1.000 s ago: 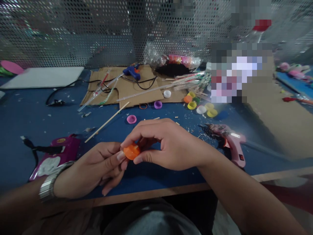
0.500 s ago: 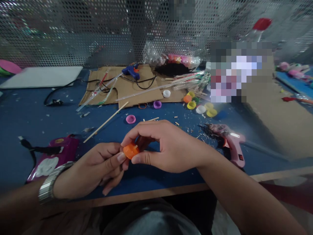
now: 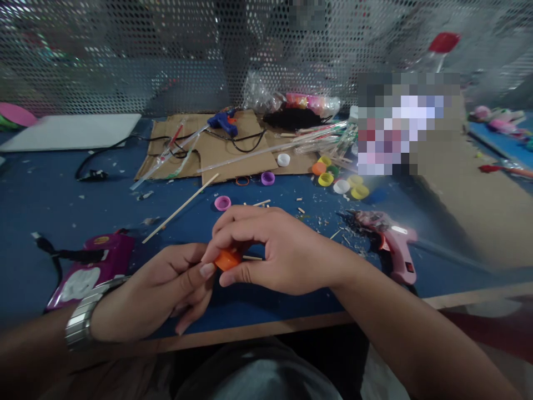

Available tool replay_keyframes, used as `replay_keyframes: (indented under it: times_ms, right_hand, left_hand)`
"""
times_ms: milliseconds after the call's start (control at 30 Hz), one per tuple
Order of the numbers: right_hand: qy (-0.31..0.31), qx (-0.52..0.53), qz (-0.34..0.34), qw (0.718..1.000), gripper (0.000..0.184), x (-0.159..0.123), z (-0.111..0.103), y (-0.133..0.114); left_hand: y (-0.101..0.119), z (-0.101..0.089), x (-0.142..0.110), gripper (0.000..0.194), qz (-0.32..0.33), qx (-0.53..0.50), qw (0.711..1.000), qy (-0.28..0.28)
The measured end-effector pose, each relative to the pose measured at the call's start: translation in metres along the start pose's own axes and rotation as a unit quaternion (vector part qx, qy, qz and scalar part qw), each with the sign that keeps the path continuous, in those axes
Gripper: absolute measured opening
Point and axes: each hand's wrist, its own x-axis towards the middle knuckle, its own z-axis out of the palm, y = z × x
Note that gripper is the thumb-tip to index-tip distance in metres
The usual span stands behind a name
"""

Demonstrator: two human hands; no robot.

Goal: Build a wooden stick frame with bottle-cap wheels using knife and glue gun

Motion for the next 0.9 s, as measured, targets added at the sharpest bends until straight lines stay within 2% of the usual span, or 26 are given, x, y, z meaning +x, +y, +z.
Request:
replay_keyframes:
  times_ms: [167, 367, 533, 767, 900]
  right_hand:
    - [0.037, 0.006, 0.015, 0.999, 0.025, 0.0009, 0.0036, 0.0013]
    - [0.022, 0.0, -0.001, 1.0, 0.02, 0.0007, 0.0024, -0.0014]
    - [0.033, 0.011, 0.002, 0.999, 0.025, 0.001, 0.0035, 0.0011]
    - [0.043, 0.041, 0.04, 0.997, 0.031, 0.0007, 0.0064, 0.0014]
    - [0.034, 0.02, 0.008, 0.999, 0.026, 0.0009, 0.0043, -0.0014]
  left_hand:
    - [0.001, 0.0022, 0.0008, 0.055, 0.006, -0.01, 1.0, 0.003]
    - [0.0033, 0.0022, 0.0008, 0.054, 0.004, -0.006, 1.0, 0.001]
    - [0.0044, 0.0038, 0.0018, 0.053, 0.008, -0.01, 1.0, -0.002]
    - [0.001, 0.0036, 0.0003, 0.053, 0.006, -0.005, 1.0, -0.003]
    - [0.0004, 0.002, 0.0009, 0.053, -0.002, -0.006, 1.0, -0.006]
